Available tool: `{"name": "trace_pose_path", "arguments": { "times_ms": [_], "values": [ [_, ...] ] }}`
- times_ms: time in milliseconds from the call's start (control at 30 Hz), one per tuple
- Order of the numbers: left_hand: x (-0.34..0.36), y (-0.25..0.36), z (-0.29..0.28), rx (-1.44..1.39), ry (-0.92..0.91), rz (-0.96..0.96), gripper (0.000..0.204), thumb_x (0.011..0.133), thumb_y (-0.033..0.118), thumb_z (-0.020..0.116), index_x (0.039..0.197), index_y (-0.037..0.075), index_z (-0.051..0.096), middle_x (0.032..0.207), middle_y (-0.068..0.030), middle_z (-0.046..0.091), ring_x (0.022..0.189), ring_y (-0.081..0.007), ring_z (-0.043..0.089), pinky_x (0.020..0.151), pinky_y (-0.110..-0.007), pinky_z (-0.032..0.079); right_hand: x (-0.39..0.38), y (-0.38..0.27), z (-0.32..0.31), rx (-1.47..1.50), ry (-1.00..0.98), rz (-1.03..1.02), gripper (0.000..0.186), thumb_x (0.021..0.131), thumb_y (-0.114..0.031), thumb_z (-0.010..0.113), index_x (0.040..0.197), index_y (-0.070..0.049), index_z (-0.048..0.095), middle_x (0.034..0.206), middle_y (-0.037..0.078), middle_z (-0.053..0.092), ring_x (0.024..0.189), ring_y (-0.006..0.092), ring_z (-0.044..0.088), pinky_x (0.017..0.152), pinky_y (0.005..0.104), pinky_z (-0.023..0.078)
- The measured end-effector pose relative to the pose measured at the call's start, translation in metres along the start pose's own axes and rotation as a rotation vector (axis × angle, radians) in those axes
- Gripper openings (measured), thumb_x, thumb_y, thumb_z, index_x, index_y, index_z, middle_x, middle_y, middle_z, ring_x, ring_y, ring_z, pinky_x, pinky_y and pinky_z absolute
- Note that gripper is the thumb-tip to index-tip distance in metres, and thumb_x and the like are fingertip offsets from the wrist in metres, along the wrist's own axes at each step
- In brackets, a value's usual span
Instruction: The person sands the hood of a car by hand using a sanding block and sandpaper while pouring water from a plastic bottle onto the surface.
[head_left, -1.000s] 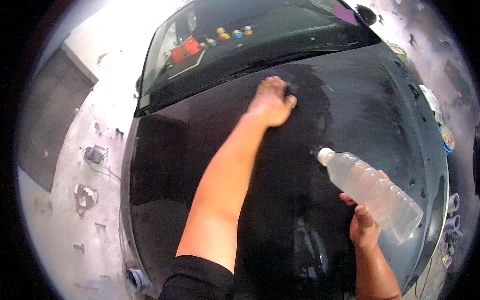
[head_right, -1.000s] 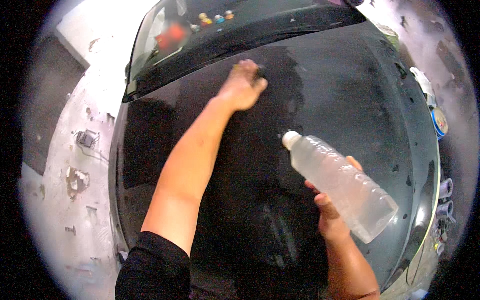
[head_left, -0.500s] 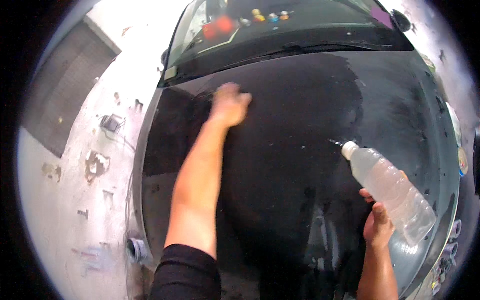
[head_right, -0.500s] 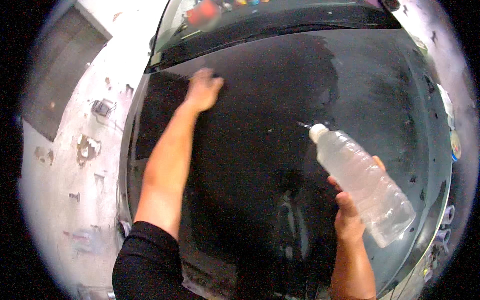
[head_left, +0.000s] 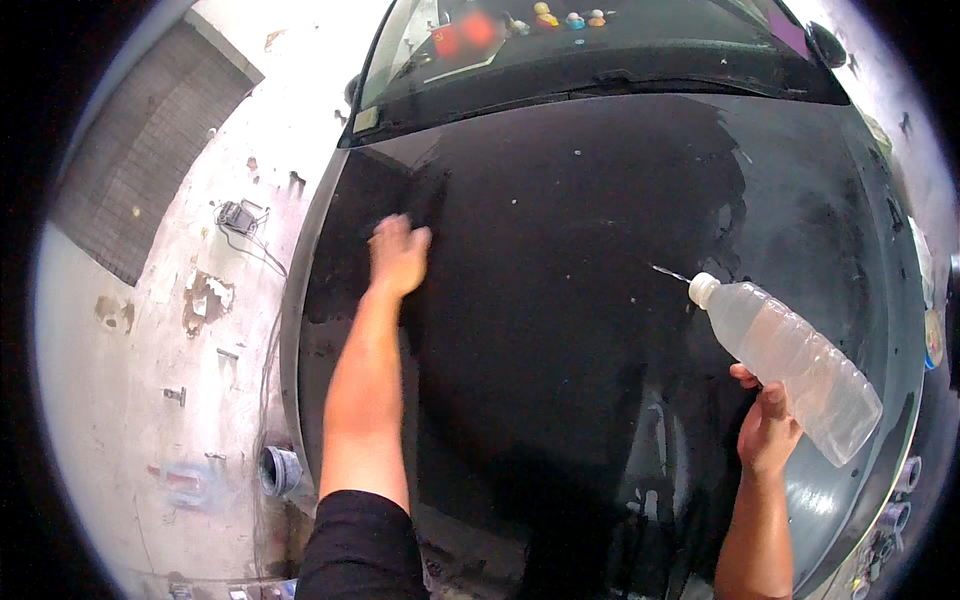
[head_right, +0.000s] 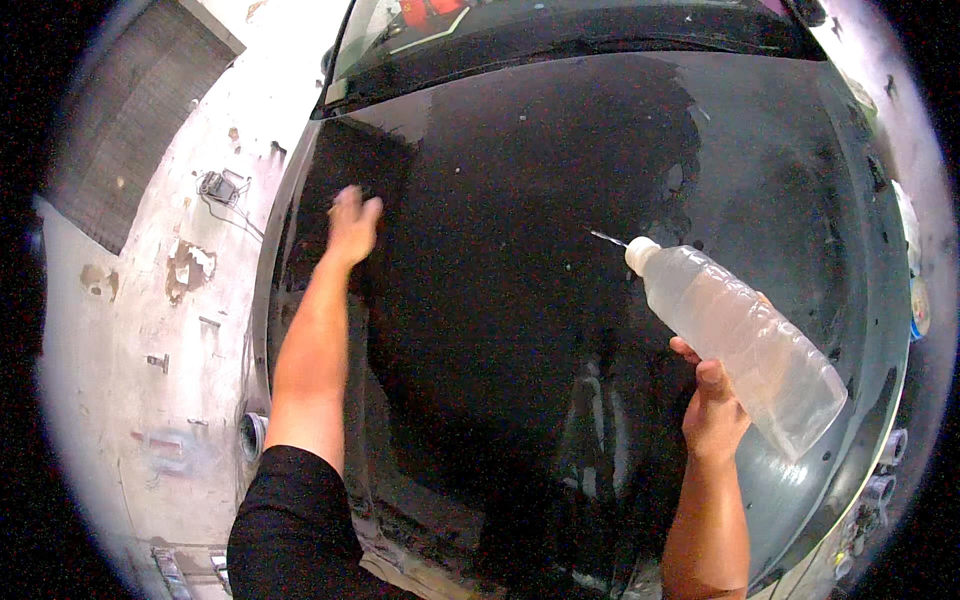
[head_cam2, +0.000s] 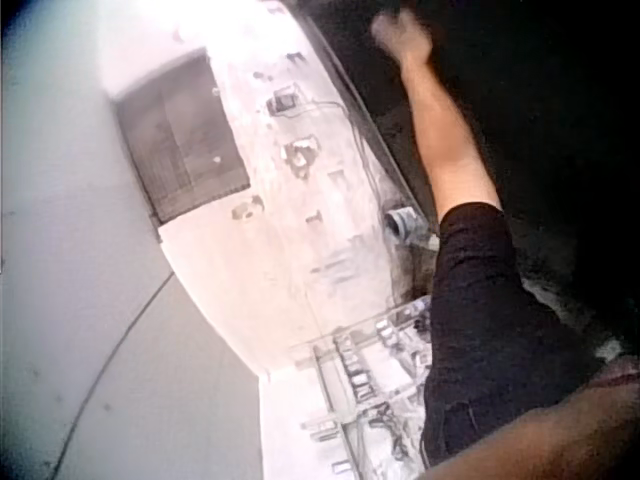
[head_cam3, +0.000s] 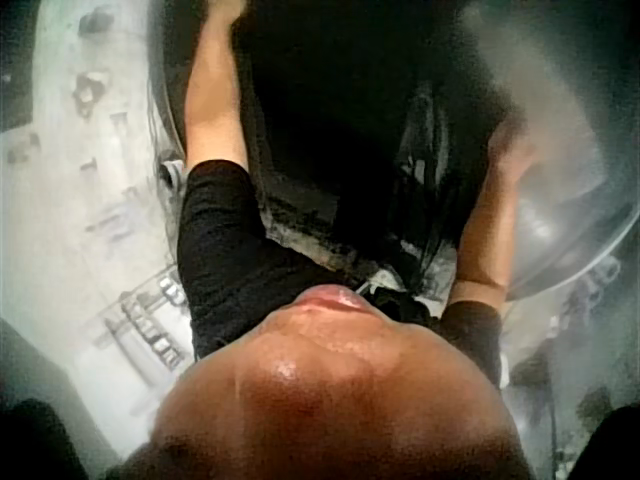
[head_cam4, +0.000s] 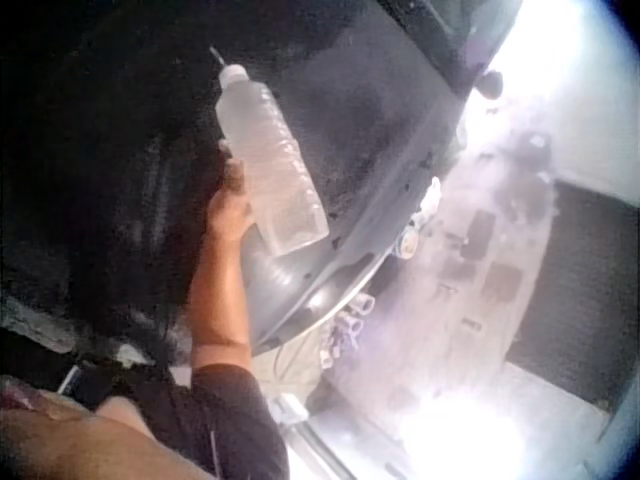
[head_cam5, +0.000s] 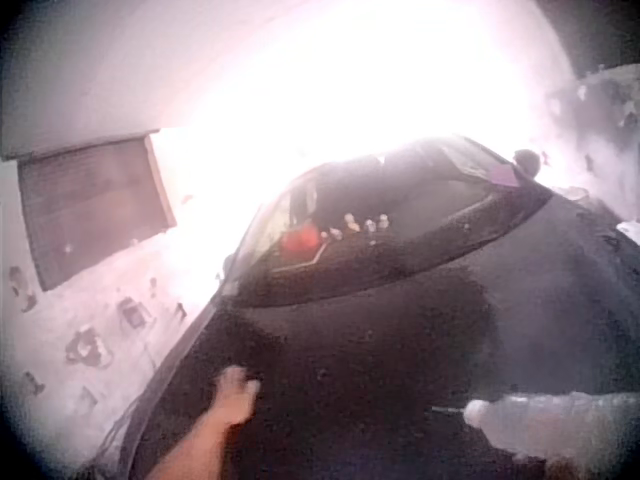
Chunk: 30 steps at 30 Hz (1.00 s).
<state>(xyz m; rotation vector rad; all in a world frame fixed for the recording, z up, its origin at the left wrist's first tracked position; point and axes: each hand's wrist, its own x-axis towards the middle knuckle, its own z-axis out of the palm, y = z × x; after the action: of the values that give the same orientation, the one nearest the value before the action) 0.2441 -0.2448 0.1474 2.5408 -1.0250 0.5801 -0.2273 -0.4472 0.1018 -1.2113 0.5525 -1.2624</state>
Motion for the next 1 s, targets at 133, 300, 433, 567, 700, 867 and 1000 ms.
{"name": "trace_pose_path", "arguments": {
  "times_ms": [133,300,433,567,700,867,1000],
  "values": [
    [-0.043,0.173,-0.008,-0.155,-0.415,0.421,0.069,0.097,0.036,0.049,0.147,-0.005,0.026,0.156,-0.0268,0.021,0.147,-0.0372,0.016,0.121,-0.044,0.012,0.009,0.008,-0.014,0.004,0.063,-0.016,0.054,0.089,-0.036,0.070,0.122,0.002,0.052,0.105,0.015,0.065,0.086,0.0263,0.068,0.078,0.0368,0.051],
    [-0.152,0.161,-0.045,-0.223,-0.520,0.533,0.074,0.093,0.029,0.056,0.152,0.003,0.020,0.159,-0.0229,0.014,0.149,-0.0373,0.010,0.120,-0.050,0.006,0.019,0.001,-0.022,0.052,0.044,-0.027,0.051,0.090,-0.032,0.070,0.123,0.002,0.051,0.107,0.015,0.064,0.085,0.0272,0.068,0.077,0.0370,0.052],
    [-0.077,0.063,-0.018,-0.040,-0.301,0.198,0.065,0.102,0.031,0.043,0.151,-0.004,0.019,0.159,-0.0242,0.012,0.149,-0.0348,0.008,0.121,-0.044,0.006,0.011,-0.001,-0.006,0.096,0.050,0.040,0.051,0.090,-0.032,0.070,0.123,0.002,0.051,0.106,0.015,0.064,0.085,0.0272,0.068,0.078,0.0365,0.052],
    [0.028,0.129,0.016,0.008,-0.177,0.267,0.053,0.093,0.035,0.049,0.122,-0.010,0.054,0.136,-0.0301,0.047,0.131,-0.0414,0.040,0.111,-0.047,0.030,0.007,-0.005,-0.008,-0.019,-0.085,0.116,0.051,0.090,-0.033,0.070,0.122,0.001,0.051,0.107,0.015,0.064,0.085,0.0269,0.068,0.078,0.0359,0.052],
    [-0.050,0.220,0.022,-0.102,-0.254,0.588,0.070,0.096,0.036,0.050,0.144,-0.010,0.028,0.151,-0.0309,0.027,0.144,-0.0412,0.023,0.120,-0.047,0.016,0.014,-0.002,-0.012,0.028,-0.060,0.079,0.051,0.088,-0.032,0.073,0.122,0.001,0.052,0.108,0.015,0.064,0.086,0.0266,0.068,0.079,0.0362,0.052],
    [-0.117,0.158,-0.034,-0.206,-0.467,0.561,0.073,0.090,0.023,0.061,0.149,0.001,0.026,0.155,-0.0266,0.022,0.146,-0.0408,0.018,0.119,-0.049,0.012,0.020,-0.019,-0.008,0.131,0.052,0.094,0.053,0.084,-0.028,0.077,0.122,0.000,0.052,0.108,0.016,0.063,0.087,0.0270,0.067,0.082,0.0375,0.054],
    [-0.001,0.050,0.008,0.243,-0.299,0.363,0.071,0.101,0.042,0.039,0.149,-0.008,0.022,0.157,-0.0271,0.017,0.148,-0.0383,0.011,0.120,-0.047,0.008,0.007,-0.020,0.009,0.177,-0.016,0.186,0.052,0.085,-0.026,0.076,0.121,0.001,0.052,0.109,0.015,0.063,0.087,0.0270,0.067,0.083,0.0377,0.055]
  ]
}}
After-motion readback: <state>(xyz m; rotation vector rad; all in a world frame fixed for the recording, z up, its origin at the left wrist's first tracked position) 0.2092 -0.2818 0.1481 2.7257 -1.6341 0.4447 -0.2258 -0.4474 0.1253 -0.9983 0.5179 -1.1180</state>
